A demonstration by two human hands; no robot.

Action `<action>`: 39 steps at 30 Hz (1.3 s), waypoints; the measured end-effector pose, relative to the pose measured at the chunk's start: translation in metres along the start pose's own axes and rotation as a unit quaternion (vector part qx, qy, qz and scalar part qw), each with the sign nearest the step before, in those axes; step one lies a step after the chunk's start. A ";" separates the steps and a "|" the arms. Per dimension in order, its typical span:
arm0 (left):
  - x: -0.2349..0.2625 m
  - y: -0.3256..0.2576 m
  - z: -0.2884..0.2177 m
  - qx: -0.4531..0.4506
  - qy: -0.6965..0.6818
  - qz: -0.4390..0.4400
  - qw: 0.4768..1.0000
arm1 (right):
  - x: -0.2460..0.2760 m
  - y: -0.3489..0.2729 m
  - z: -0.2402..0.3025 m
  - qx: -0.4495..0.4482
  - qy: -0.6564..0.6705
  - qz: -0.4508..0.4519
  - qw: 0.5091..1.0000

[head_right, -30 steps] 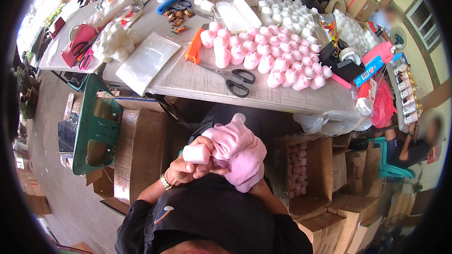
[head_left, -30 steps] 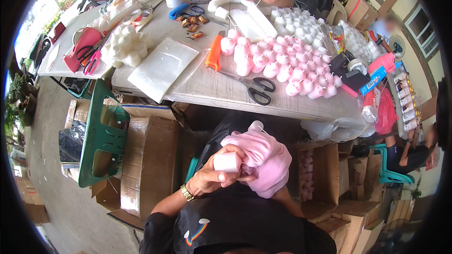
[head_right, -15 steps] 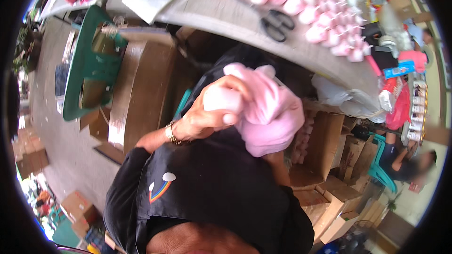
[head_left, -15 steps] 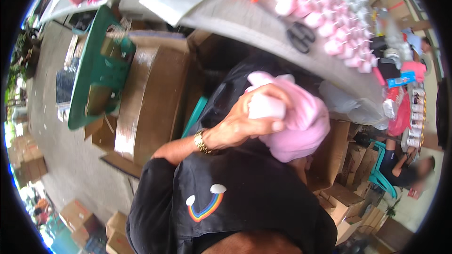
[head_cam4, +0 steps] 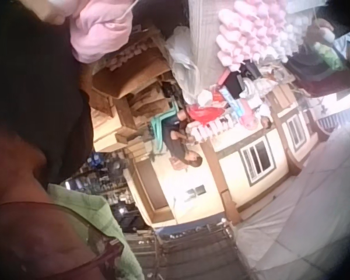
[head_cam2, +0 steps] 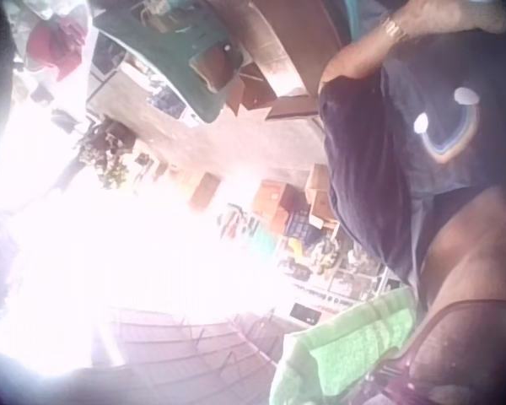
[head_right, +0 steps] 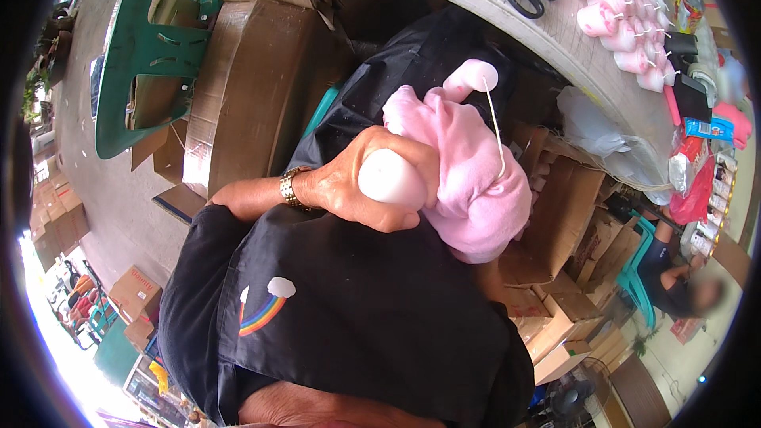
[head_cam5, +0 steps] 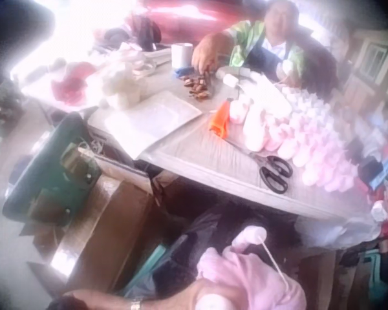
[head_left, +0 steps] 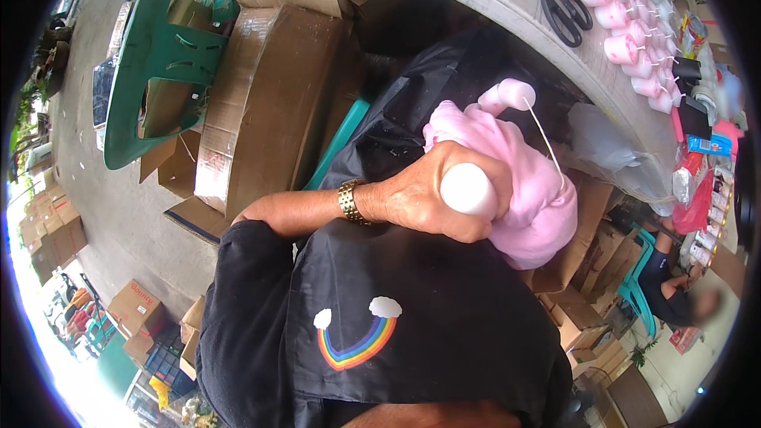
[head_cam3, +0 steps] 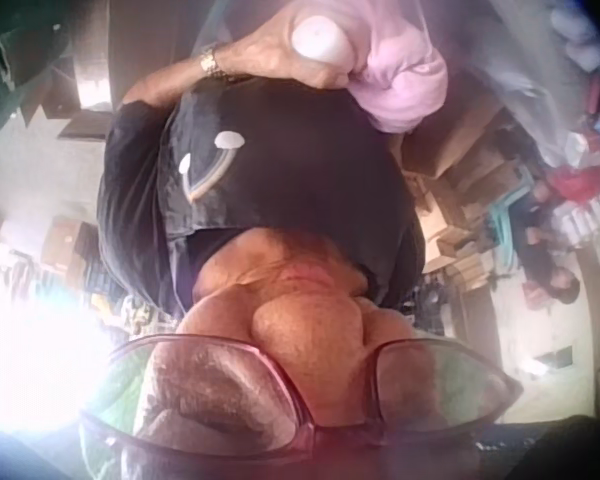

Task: The person assembles small white cylindrical candles by inserting wicks, trimming excess wick with scissors, and wrapping each candle in pink tissue paper. The person repeats this process for multiple candles at a table with supplies and finished units nearby.

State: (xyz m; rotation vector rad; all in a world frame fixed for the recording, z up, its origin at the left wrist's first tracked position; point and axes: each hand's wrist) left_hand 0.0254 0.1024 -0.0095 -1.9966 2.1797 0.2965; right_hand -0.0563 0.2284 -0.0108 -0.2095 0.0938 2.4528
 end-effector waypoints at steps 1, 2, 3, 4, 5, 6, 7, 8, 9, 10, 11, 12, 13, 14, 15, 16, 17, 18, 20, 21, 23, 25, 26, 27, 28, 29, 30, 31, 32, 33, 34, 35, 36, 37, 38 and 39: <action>0.000 0.000 0.001 -0.004 -0.006 0.001 1.000 | 0.000 0.000 -0.001 0.002 -0.003 0.002 1.000; 0.001 0.000 0.001 -0.006 -0.003 0.005 1.000 | -0.001 0.001 -0.003 0.000 -0.004 0.004 1.000; 0.001 0.000 0.001 -0.015 -0.005 0.004 1.000 | -0.002 0.001 -0.003 0.002 -0.005 0.005 1.000; 0.002 0.001 0.001 -0.021 -0.004 0.006 1.000 | -0.003 0.002 -0.004 0.002 -0.006 0.005 1.000; 0.003 0.001 0.001 -0.015 -0.006 0.008 1.000 | -0.003 0.002 -0.004 0.005 -0.008 0.006 1.000; 0.003 0.001 0.000 -0.007 -0.003 0.013 1.000 | -0.004 0.003 -0.004 0.004 -0.008 0.006 1.000; 0.004 0.002 0.000 -0.007 -0.001 0.015 1.000 | -0.004 0.002 -0.004 0.003 -0.009 0.007 1.000; 0.004 0.002 0.000 0.009 -0.003 0.022 1.000 | -0.005 0.003 -0.004 0.003 -0.010 0.007 1.000; 0.005 0.002 0.000 0.017 -0.007 0.027 0.999 | -0.005 0.003 -0.003 0.004 -0.013 0.009 1.000; 0.005 0.003 0.000 0.025 -0.010 0.032 0.999 | -0.005 0.003 -0.003 0.003 -0.014 0.010 1.000; 0.005 0.003 0.000 0.021 -0.011 0.032 0.999 | -0.005 0.003 -0.003 0.005 -0.015 0.008 1.000; 0.005 0.004 0.000 0.017 -0.012 0.032 0.999 | -0.005 0.003 -0.003 0.006 -0.016 0.009 1.000; 0.005 0.004 0.001 0.014 -0.014 0.033 0.999 | -0.004 0.004 -0.003 0.006 -0.018 0.010 1.000; 0.005 0.004 0.001 0.010 -0.014 0.032 0.999 | -0.004 0.004 -0.003 0.005 -0.015 0.011 1.000; 0.005 0.004 0.001 0.007 -0.015 0.032 0.999 | -0.004 0.005 -0.004 0.005 -0.019 0.012 1.000; 0.005 0.005 0.002 0.003 -0.015 0.032 0.999 | -0.004 0.005 -0.004 0.004 -0.020 0.011 1.000; 0.006 0.005 0.002 0.013 -0.021 0.035 0.999 | -0.004 0.006 -0.005 0.005 -0.018 0.015 1.000; 0.006 0.004 0.002 0.022 -0.027 0.038 0.999 | -0.004 0.006 -0.006 0.008 -0.021 0.012 1.000; 0.007 0.004 0.002 0.033 -0.034 0.042 0.998 | -0.003 0.008 -0.006 0.009 -0.023 0.016 1.000; 0.007 0.004 0.002 0.035 -0.036 0.044 0.998 | -0.002 0.008 -0.005 0.009 -0.022 0.015 1.000; 0.009 0.005 0.002 0.061 -0.043 0.053 0.996 | 0.001 0.008 -0.003 0.008 -0.025 0.016 1.000; 0.011 0.006 0.002 0.048 -0.041 0.058 0.996 | 0.005 0.008 -0.001 0.007 -0.025 0.020 0.999; 0.013 0.007 0.002 0.056 -0.038 0.062 0.996 | 0.008 0.009 0.001 0.006 -0.026 0.021 0.999; 0.015 0.008 0.003 0.055 -0.031 0.066 0.996 | 0.010 0.009 0.001 0.004 -0.027 0.021 0.999; 0.017 0.009 0.003 0.048 -0.014 0.068 0.996 | 0.014 0.010 0.003 0.003 -0.026 0.020 0.999; 0.017 0.010 0.004 0.063 -0.028 0.077 0.995 | 0.016 0.010 0.003 -0.001 -0.024 0.021 0.999; 0.017 0.011 0.005 0.068 -0.025 0.080 0.994 | 0.019 0.009 0.005 -0.004 -0.021 0.021 1.000; 0.017 0.012 0.007 0.065 -0.040 0.074 0.994 | 0.020 0.008 0.006 -0.007 -0.020 0.021 1.000; 0.016 0.013 0.009 0.062 -0.043 0.072 0.995 | 0.023 0.008 0.008 -0.006 -0.017 0.022 1.000; 0.015 0.013 0.010 0.060 -0.047 0.069 0.995 | 0.024 0.007 0.010 -0.008 -0.016 0.022 1.000; 0.015 0.014 0.011 0.058 -0.050 0.067 0.995 | 0.026 0.006 0.013 -0.008 -0.016 0.024 1.000; 0.015 0.014 0.012 0.064 -0.041 0.070 0.995 | 0.028 0.006 0.015 -0.006 -0.015 0.025 1.000; 0.016 0.014 0.013 0.092 -0.056 0.058 0.993 | 0.030 0.006 0.017 -0.006 -0.012 0.027 1.000; 0.017 0.014 0.013 0.112 -0.066 0.047 0.990 | 0.032 0.007 0.020 -0.007 -0.010 0.030 0.999; 0.019 0.015 0.013 0.130 -0.071 0.039 0.988 | 0.034 0.007 0.021 -0.014 -0.003 0.036 0.999; 0.020 0.016 0.012 0.119 -0.051 0.051 0.990 | 0.036 0.008 0.023 0.002 -0.018 0.049 0.999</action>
Point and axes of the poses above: each hand's wrist, its own y-axis towards the middle knuckle, its own x-axis out of the back of the hand, z = x × y, and after that the axes turned 12 degrees about y, right-handed
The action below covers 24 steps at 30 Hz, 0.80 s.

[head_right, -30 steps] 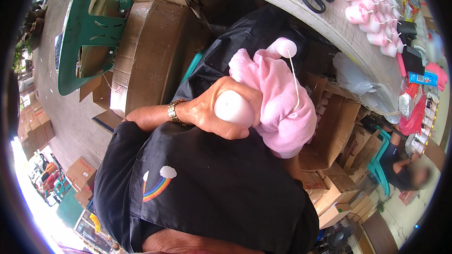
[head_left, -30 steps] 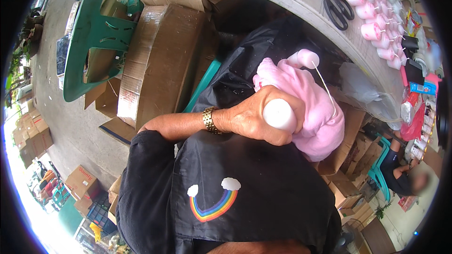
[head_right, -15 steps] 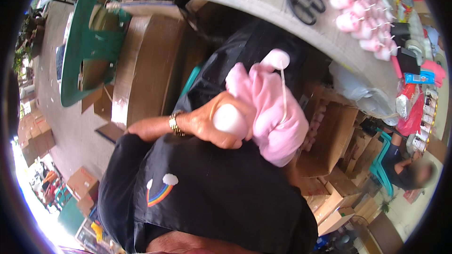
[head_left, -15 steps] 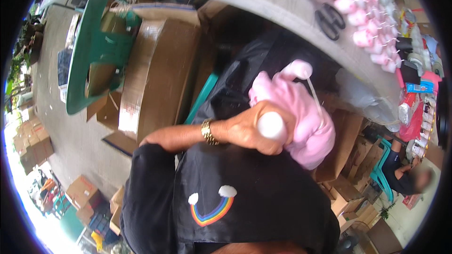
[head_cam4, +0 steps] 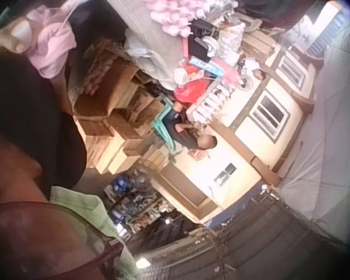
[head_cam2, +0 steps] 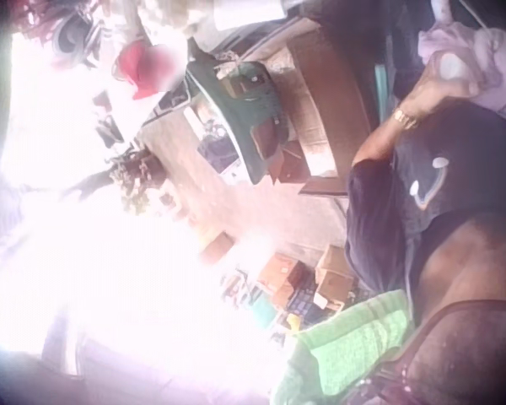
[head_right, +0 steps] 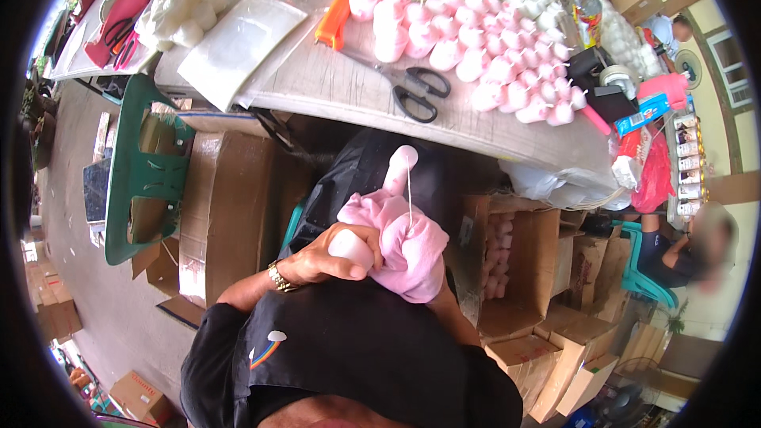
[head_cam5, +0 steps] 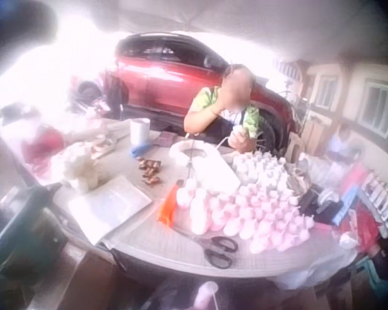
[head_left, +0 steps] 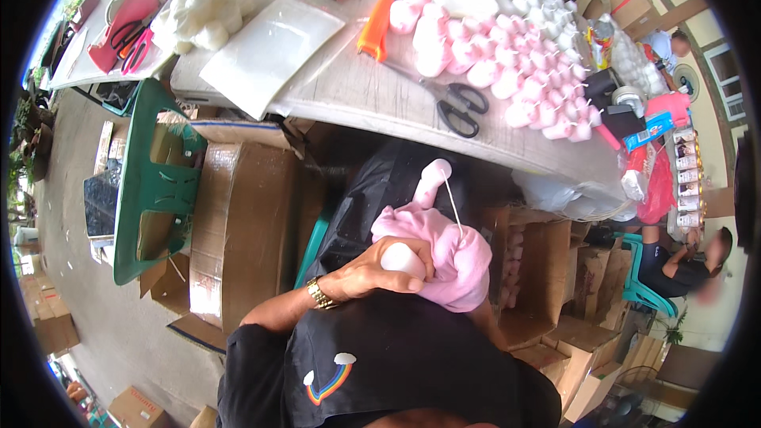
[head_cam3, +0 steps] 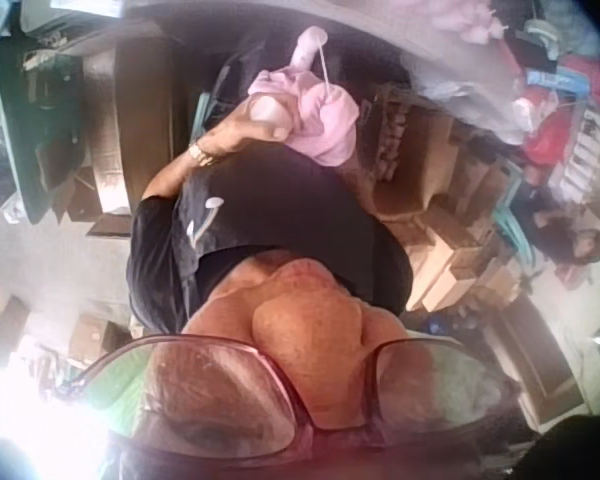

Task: The person assembles small white cylindrical candles by inserting wicks, trimming excess wick with scissors, and wrapping each candle in pink tissue paper. The person repeats this process for multiple candles at a table with supplies and finished units nearby.

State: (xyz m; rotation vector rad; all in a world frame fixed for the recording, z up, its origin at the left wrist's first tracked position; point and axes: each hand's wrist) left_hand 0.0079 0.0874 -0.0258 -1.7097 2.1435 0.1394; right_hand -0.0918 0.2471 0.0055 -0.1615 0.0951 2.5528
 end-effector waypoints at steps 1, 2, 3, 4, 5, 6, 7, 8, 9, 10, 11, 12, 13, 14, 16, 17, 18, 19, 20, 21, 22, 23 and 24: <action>0.002 0.000 -0.002 -0.008 -0.011 0.012 1.000 | 0.000 0.001 0.001 -0.046 0.044 0.000 0.998; 0.004 -0.001 -0.004 -0.008 -0.016 0.027 0.999 | 0.000 0.003 0.002 -0.155 0.115 0.001 0.981; 0.006 -0.003 -0.007 -0.007 -0.020 0.042 0.999 | -0.002 0.006 0.003 -0.166 0.158 0.001 0.973; 0.006 -0.004 -0.010 -0.032 0.006 0.055 0.998 | -0.004 0.010 0.005 -0.113 0.198 0.006 0.974; 0.007 -0.005 -0.013 -0.031 0.024 0.042 0.998 | -0.008 0.015 0.007 -0.076 0.179 0.019 0.981; 0.006 -0.007 -0.017 -0.029 0.042 0.029 0.998 | -0.010 0.021 0.012 -0.055 0.112 0.032 0.992; 0.006 -0.010 -0.020 -0.036 0.063 0.015 0.997 | -0.011 0.028 0.018 -0.042 0.063 0.045 0.996; 0.009 -0.012 -0.025 -0.045 0.122 0.016 0.991 | -0.012 0.036 0.025 -0.017 -0.021 0.072 0.997; 0.009 -0.012 -0.030 -0.095 0.159 0.001 0.983 | -0.012 0.044 0.033 -0.047 -0.044 0.078 0.995; 0.012 -0.017 -0.036 -0.079 0.149 0.002 0.986 | -0.009 0.052 0.041 -0.117 -0.023 0.063 0.991; 0.014 -0.022 -0.042 -0.063 0.150 -0.001 0.987 | -0.006 0.057 0.047 -0.182 -0.003 0.049 0.982; 0.017 -0.024 -0.048 -0.090 0.176 -0.027 0.980 | -0.001 0.059 0.052 -0.246 0.014 0.035 0.968; 0.019 -0.025 -0.053 -0.113 0.198 -0.054 0.972 | 0.002 0.058 0.051 -0.314 0.034 0.020 0.949; 0.018 -0.028 -0.057 -0.129 0.224 -0.076 0.963 | 0.007 0.055 0.049 -0.385 0.058 0.004 0.921; 0.018 -0.028 -0.065 -0.151 0.222 -0.086 0.960 | 0.005 0.034 0.028 -0.344 -0.112 0.065 0.930; 0.016 -0.027 -0.068 -0.146 0.219 -0.075 0.962 | -0.004 0.017 0.011 -0.202 -0.309 0.143 0.918; 0.013 -0.025 -0.069 -0.174 0.208 -0.070 0.960 | -0.002 0.009 -0.003 -0.066 -0.506 0.225 0.830; 0.010 -0.020 -0.069 -0.215 0.210 -0.072 0.951 | 0.004 0.003 -0.015 -0.016 -0.516 0.194 0.834; 0.006 -0.019 -0.068 -0.193 0.233 -0.094 0.948 | 0.010 -0.003 -0.022 -0.009 -0.531 0.180 0.828; 0.002 -0.018 -0.068 -0.170 0.261 -0.118 0.943 | 0.015 -0.006 -0.026 -0.015 -0.551 0.161 0.819; 0.001 -0.018 -0.069 -0.172 0.318 -0.122 0.925 | 0.025 -0.008 -0.021 0.002 -0.609 0.177 0.773; -0.002 -0.020 -0.070 -0.178 0.286 -0.080 0.938 | 0.033 -0.007 -0.013 -0.007 -0.610 0.176 0.773; -0.004 -0.022 -0.072 -0.185 0.253 -0.038 0.949 | 0.040 -0.004 -0.001 -0.008 -0.612 0.158 0.775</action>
Point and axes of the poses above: each hand's wrist, its own y-axis towards the middle knuckle, its own x-axis out of the back of the hand, z = x × y, and after that the axes turned 12 degrees about y, right-handed
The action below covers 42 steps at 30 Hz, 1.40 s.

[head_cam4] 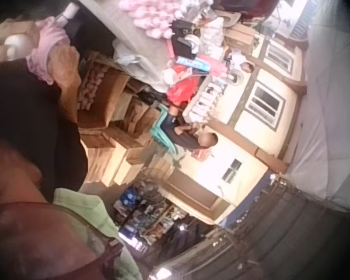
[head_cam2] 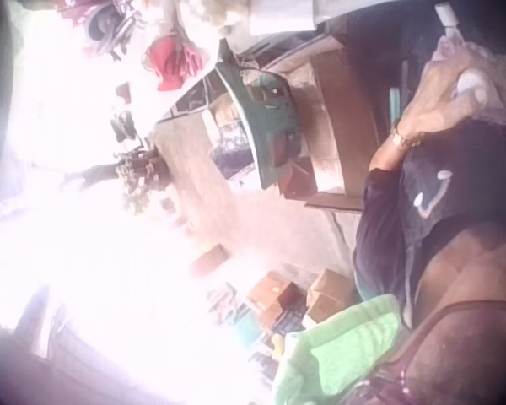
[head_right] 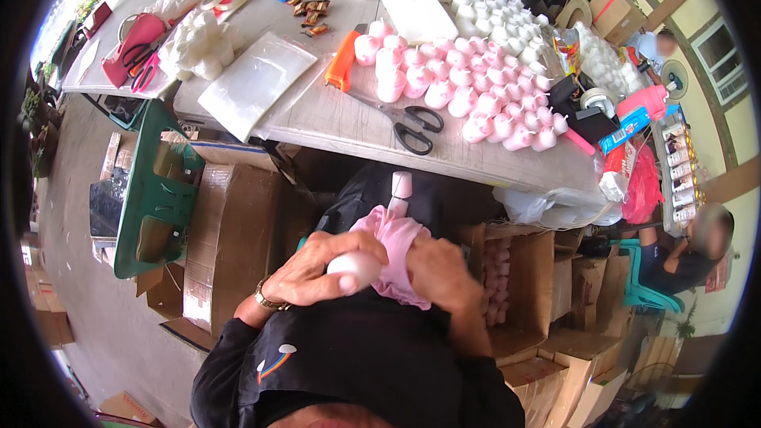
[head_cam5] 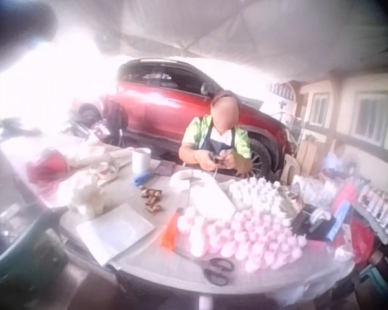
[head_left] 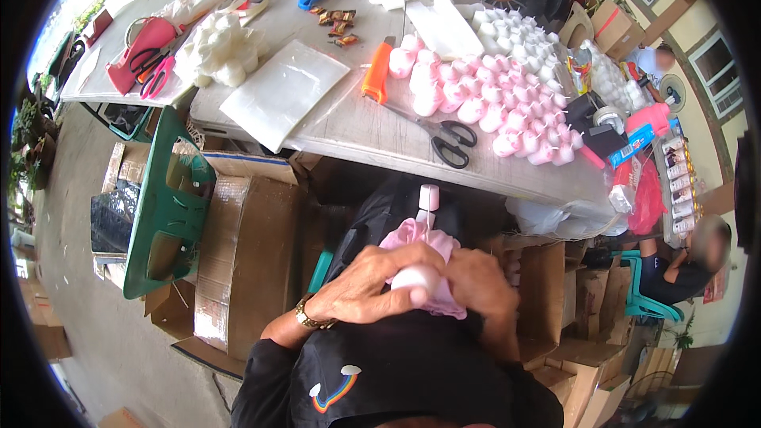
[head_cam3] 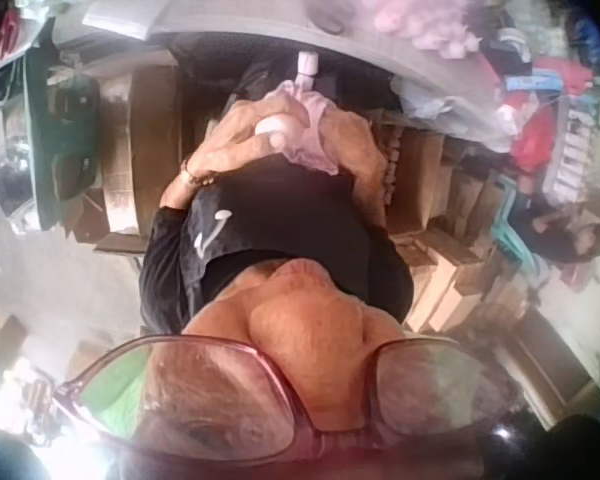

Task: The person assembles small white cylindrical candles by inserting wicks, trimming excess wick with scissors, and wrapping each candle in pink tissue paper. The person repeats this process for multiple candles at a table with supplies and finished units nearby.

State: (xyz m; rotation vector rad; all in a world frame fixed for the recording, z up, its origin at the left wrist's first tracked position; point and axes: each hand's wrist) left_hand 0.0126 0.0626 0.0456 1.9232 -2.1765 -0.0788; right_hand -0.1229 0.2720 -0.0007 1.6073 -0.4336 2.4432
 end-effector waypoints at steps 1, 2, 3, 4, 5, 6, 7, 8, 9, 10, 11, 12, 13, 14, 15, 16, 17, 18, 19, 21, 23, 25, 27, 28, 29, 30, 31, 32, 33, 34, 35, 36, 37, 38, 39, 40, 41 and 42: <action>0.000 -0.002 -0.004 -0.015 -0.042 0.030 0.999 | 0.015 0.002 -0.003 0.005 0.007 -0.030 1.000; 0.002 -0.003 -0.008 -0.072 -0.095 0.094 0.988 | 0.031 0.005 -0.004 -0.003 0.031 -0.086 0.996; 0.006 -0.003 -0.012 -0.109 -0.125 0.189 0.968 | 0.044 0.013 -0.004 0.011 0.064 -0.162 0.985; 0.005 -0.002 -0.017 -0.177 -0.159 0.214 0.948 | 0.054 0.026 -0.003 0.006 0.098 -0.211 0.972; 0.005 0.001 -0.020 -0.258 -0.182 0.247 0.916 | 0.063 0.039 -0.004 0.007 0.125 -0.265 0.956; 0.005 0.006 -0.022 -0.307 -0.231 0.264 0.885 | 0.066 0.054 -0.005 0.038 0.090 -0.327 0.940; 0.006 0.011 -0.023 -0.376 -0.254 0.293 0.842 | 0.067 0.071 -0.007 0.061 0.051 -0.380 0.922; 0.009 0.014 -0.023 -0.381 -0.299 0.337 0.807 | 0.065 0.085 -0.010 0.084 0.024 -0.387 0.918; 0.008 0.013 -0.024 -0.338 -0.339 0.309 0.822 | 0.061 0.098 -0.014 0.092 0.006 -0.384 0.919; 0.007 0.014 -0.022 -0.297 -0.377 0.273 0.834 | 0.055 0.110 -0.016 0.084 -0.022 -0.374 0.923; 0.006 0.012 -0.021 -0.266 -0.407 0.234 0.842 | 0.047 0.115 -0.017 0.072 -0.050 -0.366 0.926; 0.006 0.006 -0.020 -0.149 -0.414 0.200 0.875 | 0.041 0.119 -0.018 0.061 -0.075 -0.362 0.927; 0.007 0.001 -0.019 -0.020 -0.371 0.159 0.915 | 0.035 0.122 -0.019 0.049 -0.097 -0.359 0.927; 0.008 0.000 -0.014 0.034 -0.341 0.135 0.930 | 0.031 0.121 -0.019 0.044 -0.088 -0.360 0.928; 0.006 0.001 -0.010 0.062 -0.326 0.112 0.937 | 0.028 0.119 -0.018 0.038 -0.097 -0.348 0.932; 0.001 0.004 -0.006 0.036 -0.314 0.085 0.945 | 0.027 0.115 -0.017 0.027 -0.101 -0.341 0.934; -0.002 0.007 -0.003 0.024 -0.300 0.057 0.952 | 0.027 0.112 -0.017 0.018 -0.103 -0.335 0.936; -0.004 0.010 0.000 0.003 -0.278 0.044 0.960 | 0.028 0.108 -0.018 0.029 -0.134 -0.335 0.932; -0.004 0.012 0.001 -0.017 -0.205 0.052 0.977 | 0.029 0.103 -0.019 0.039 -0.132 -0.339 0.930; -0.005 0.014 0.001 -0.037 -0.059 0.070 0.995 | 0.028 0.093 -0.020 0.063 -0.124 -0.335 0.932; -0.008 0.013 0.001 -0.002 0.143 0.039 0.989 | 0.025 0.080 -0.020 0.067 0.031 -0.389 0.918; -0.016 0.017 0.007 -0.045 0.361 -0.060 0.930 | 0.020 0.065 -0.017 0.042 0.250 -0.463 0.849; -0.022 0.022 0.019 -0.010 0.387 -0.075 0.919 | 0.019 0.048 -0.011 0.071 0.520 -0.471 0.709; -0.024 0.028 0.027 -0.060 0.399 -0.105 0.909 | 0.022 0.038 -0.009 0.058 0.581 -0.439 0.682; -0.026 0.034 0.035 -0.087 0.367 -0.125 0.918 | 0.027 0.029 -0.007 0.051 0.639 -0.409 0.650; -0.027 0.041 0.043 -0.095 0.289 -0.117 0.945 | 0.030 0.023 -0.005 0.052 0.656 -0.400 0.638; -0.029 0.047 0.050 -0.094 0.219 -0.106 0.965 | 0.034 0.018 -0.003 0.057 0.671 -0.392 0.626; -0.031 0.053 0.055 -0.091 0.177 -0.098 0.975 | 0.037 0.014 -0.002 0.056 0.688 -0.392 0.608; -0.036 0.057 0.059 -0.072 0.131 -0.113 0.982 | 0.039 0.010 -0.001 0.070 0.655 -0.408 0.632; -0.041 0.062 0.063 -0.072 0.141 -0.133 0.978 | 0.040 0.008 -0.001 0.075 0.626 -0.430 0.646; -0.045 0.067 0.066 -0.070 0.153 -0.150 0.974 | 0.040 0.007 0.000 0.074 0.601 -0.456 0.652; -0.048 0.070 0.069 -0.045 0.166 -0.157 0.973 | 0.040 0.006 0.000 0.071 0.576 -0.452 0.677; -0.050 0.073 0.072 -0.019 0.179 -0.162 0.970 | 0.039 0.006 0.001 0.053 0.571 -0.444 0.688; -0.052 0.074 0.076 0.010 0.191 -0.165 0.968 | 0.038 0.006 0.001 0.035 0.532 -0.429 0.729; -0.053 0.075 0.079 0.016 0.195 -0.172 0.966 | 0.036 0.006 0.002 -0.016 0.494 -0.424 0.759; -0.055 0.076 0.083 0.022 0.199 -0.179 0.963 | 0.034 0.006 0.003 -0.016 0.461 -0.437 0.772; -0.056 0.076 0.087 0.029 0.202 -0.186 0.961 | 0.031 0.007 0.004 0.026 0.469 -0.470 0.747; -0.057 0.076 0.091 0.026 0.193 -0.191 0.962 | 0.029 0.007 0.006 0.045 0.479 -0.494 0.724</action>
Point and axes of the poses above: each hand's wrist, its own y-axis towards the middle knuckle, its own x-axis out of the back of the hand, z = x × y, and after that the axes turned 12 degrees about y, right-handed
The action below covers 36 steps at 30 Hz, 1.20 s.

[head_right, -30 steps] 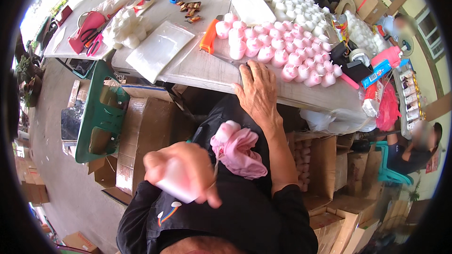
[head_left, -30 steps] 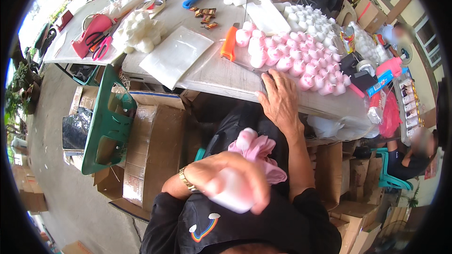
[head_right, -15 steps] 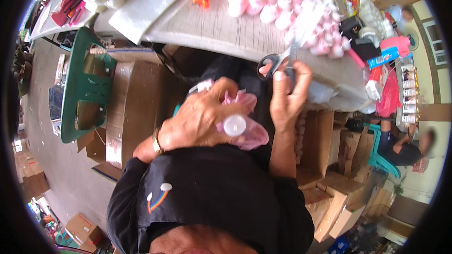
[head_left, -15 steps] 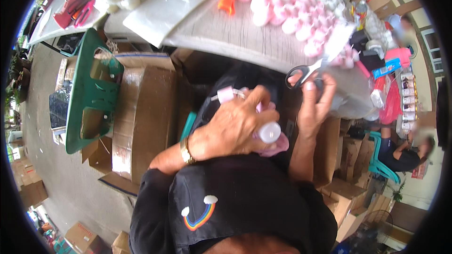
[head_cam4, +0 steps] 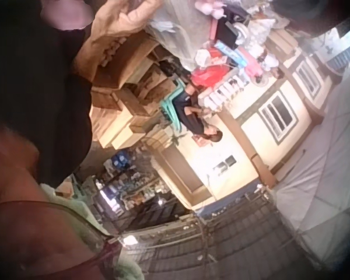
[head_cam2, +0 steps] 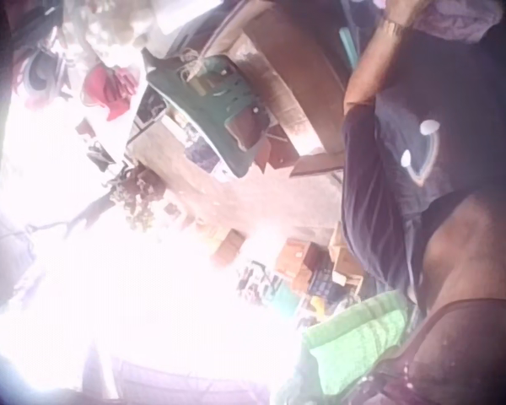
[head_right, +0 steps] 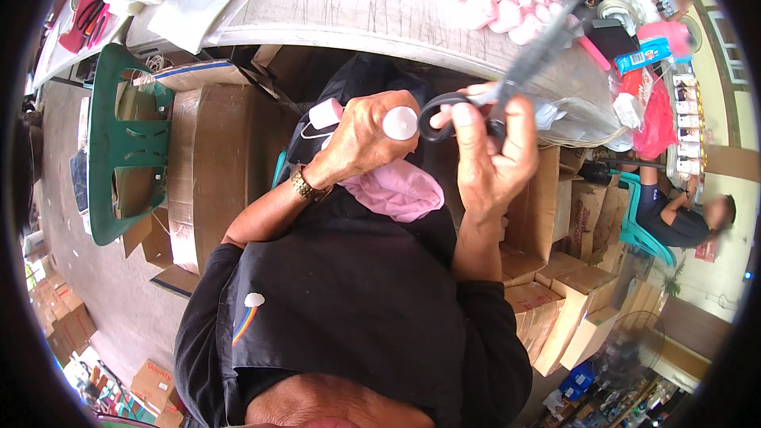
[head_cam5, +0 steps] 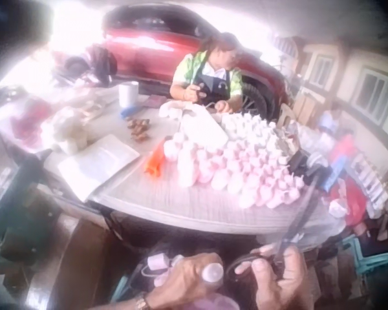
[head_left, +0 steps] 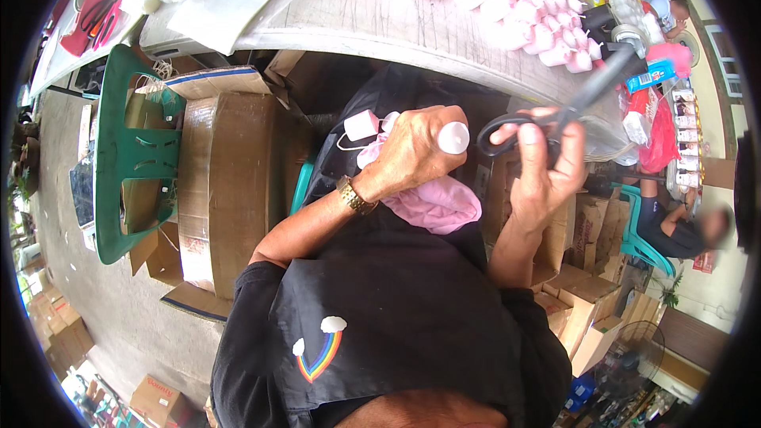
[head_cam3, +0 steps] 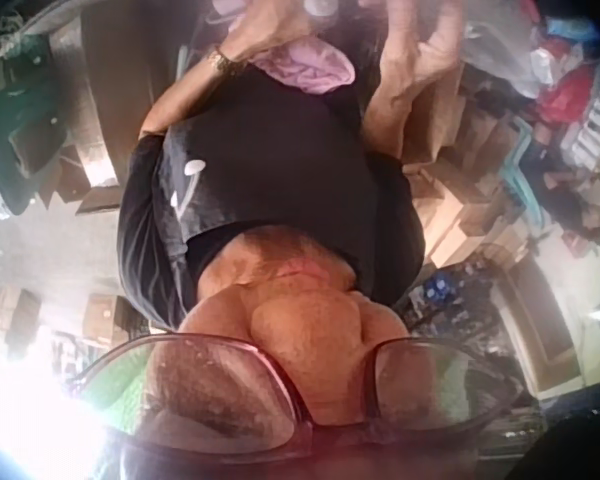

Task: The person assembles small white cylindrical candles by inserting wicks, trimming excess wick with scissors, and wrapping each candle in pink tissue paper. The person repeats this process for multiple candles at a table with supplies and finished units nearby.

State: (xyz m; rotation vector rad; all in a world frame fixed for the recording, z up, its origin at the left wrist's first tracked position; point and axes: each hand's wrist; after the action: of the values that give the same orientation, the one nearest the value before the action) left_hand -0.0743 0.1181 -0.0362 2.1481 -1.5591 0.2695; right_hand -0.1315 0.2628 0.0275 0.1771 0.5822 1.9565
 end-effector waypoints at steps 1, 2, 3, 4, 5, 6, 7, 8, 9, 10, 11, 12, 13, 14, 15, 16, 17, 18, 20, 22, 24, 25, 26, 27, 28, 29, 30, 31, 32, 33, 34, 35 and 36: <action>-0.002 -0.001 0.003 0.010 -0.017 0.003 1.000 | -0.002 -0.002 -0.001 0.007 0.013 -0.040 0.999; -0.004 -0.001 0.006 0.023 -0.033 0.011 0.999 | -0.005 -0.003 -0.002 0.037 0.011 -0.061 0.997; -0.006 -0.002 0.008 0.035 -0.049 0.018 0.998 | -0.008 -0.004 -0.005 0.040 -0.050 0.003 0.998; -0.007 -0.002 0.010 0.046 -0.022 0.025 0.998 | -0.014 -0.004 -0.010 0.050 -0.096 0.028 0.994; -0.008 -0.003 0.011 0.047 -0.044 0.026 0.998 | -0.018 -0.003 -0.014 0.062 -0.144 0.056 0.986; -0.009 -0.003 0.013 0.047 -0.067 0.027 0.996 | -0.017 -0.003 -0.012 0.061 -0.275 0.108 0.953; -0.011 -0.004 0.013 0.044 -0.092 0.029 0.994 | -0.019 -0.002 -0.014 0.010 -0.232 0.090 0.968; -0.009 -0.003 0.015 0.058 -0.064 0.055 0.995 | -0.017 -0.001 -0.011 0.028 -0.150 0.048 0.987; -0.008 -0.002 0.016 0.083 -0.093 0.076 0.989 | -0.016 0.001 -0.008 0.052 -0.095 0.031 0.994; -0.006 -0.002 0.018 0.083 -0.117 0.083 0.986 | -0.016 0.001 -0.007 0.107 -0.051 -0.033 0.992; -0.005 -0.001 0.019 0.104 -0.119 0.103 0.982 | -0.014 0.002 -0.001 0.145 -0.004 -0.078 0.986; -0.005 -0.003 0.019 0.067 -0.125 0.105 0.984 | -0.019 0.002 -0.004 0.167 -0.071 -0.009 0.983; -0.004 -0.003 0.020 0.047 -0.115 0.114 0.986 | -0.018 0.003 -0.001 0.213 -0.096 0.008 0.972; -0.004 -0.003 0.021 0.013 -0.110 0.109 0.988 | -0.025 0.001 -0.008 0.140 -0.068 0.101 0.983; -0.004 -0.005 0.020 0.032 -0.111 0.115 0.987 | -0.027 0.001 -0.009 0.144 -0.256 0.176 0.939; -0.005 -0.004 0.021 0.043 -0.127 0.121 0.983 | -0.026 -0.001 -0.008 0.067 -0.178 0.129 0.973; -0.003 -0.005 0.022 0.034 -0.128 0.131 0.983 | -0.027 -0.001 -0.008 -0.010 -0.134 0.134 0.982; -0.004 -0.005 0.021 0.040 -0.136 0.129 0.981 | -0.026 -0.003 -0.007 0.030 -0.058 0.074 0.995; -0.005 -0.004 0.022 0.052 -0.110 0.125 0.985 | -0.022 -0.004 -0.004 0.111 -0.003 -0.088 0.990; -0.005 -0.003 0.023 0.028 -0.118 0.154 0.981 | -0.020 -0.005 -0.005 0.133 -0.033 -0.033 0.990; -0.005 -0.003 0.023 0.027 -0.057 0.161 0.985 | -0.019 -0.006 -0.008 0.117 -0.287 0.155 0.938; -0.005 -0.004 0.022 0.054 -0.135 0.160 0.976 | -0.019 -0.008 -0.009 0.002 -0.239 0.160 0.958; -0.005 -0.003 0.022 0.036 -0.150 0.128 0.980 | -0.019 -0.008 -0.010 0.032 -0.162 0.103 0.981; -0.005 -0.004 0.020 0.037 -0.155 0.138 0.978 | -0.020 -0.010 -0.009 0.010 -0.116 0.082 0.990; -0.004 -0.004 0.019 0.039 -0.119 0.131 0.983 | -0.020 -0.010 -0.009 0.088 -0.050 0.035 0.994; -0.005 -0.003 0.018 0.048 -0.134 0.134 0.981 | -0.020 -0.011 -0.007 0.140 -0.012 -0.035 0.989; -0.005 -0.002 0.017 0.024 -0.140 0.131 0.981 | -0.020 -0.011 -0.009 0.146 -0.034 -0.006 0.989; -0.005 -0.002 0.016 0.026 -0.124 0.122 0.985 | -0.019 -0.010 -0.006 0.177 -0.008 -0.025 0.984; -0.005 -0.002 0.015 0.024 -0.098 0.116 0.988 | -0.020 -0.011 -0.009 0.156 -0.083 0.046 0.983; -0.005 -0.002 0.015 0.001 -0.069 0.104 0.992 | -0.019 -0.010 -0.007 0.137 -0.283 0.135 0.940; -0.006 -0.002 0.014 0.046 -0.149 0.113 0.981 | -0.020 -0.011 -0.009 0.107 -0.234 0.123 0.959; -0.005 -0.001 0.015 0.032 -0.132 0.077 0.988 | -0.020 -0.010 -0.007 0.036 -0.222 0.151 0.963; -0.005 0.000 0.014 0.020 -0.109 0.077 0.991 | -0.022 -0.010 -0.007 0.086 -0.142 0.073 0.983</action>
State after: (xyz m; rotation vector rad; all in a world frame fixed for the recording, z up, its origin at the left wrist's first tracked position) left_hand -0.0775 0.1153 -0.0505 2.1500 -1.8600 0.1175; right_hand -0.1161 0.2442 0.0191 0.6121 0.5609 1.9749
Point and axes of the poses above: each hand's wrist, its own y-axis towards the middle knuckle, its own x-axis out of the back of the hand, z = x × y, and after that the axes turned 12 degrees about y, right-handed
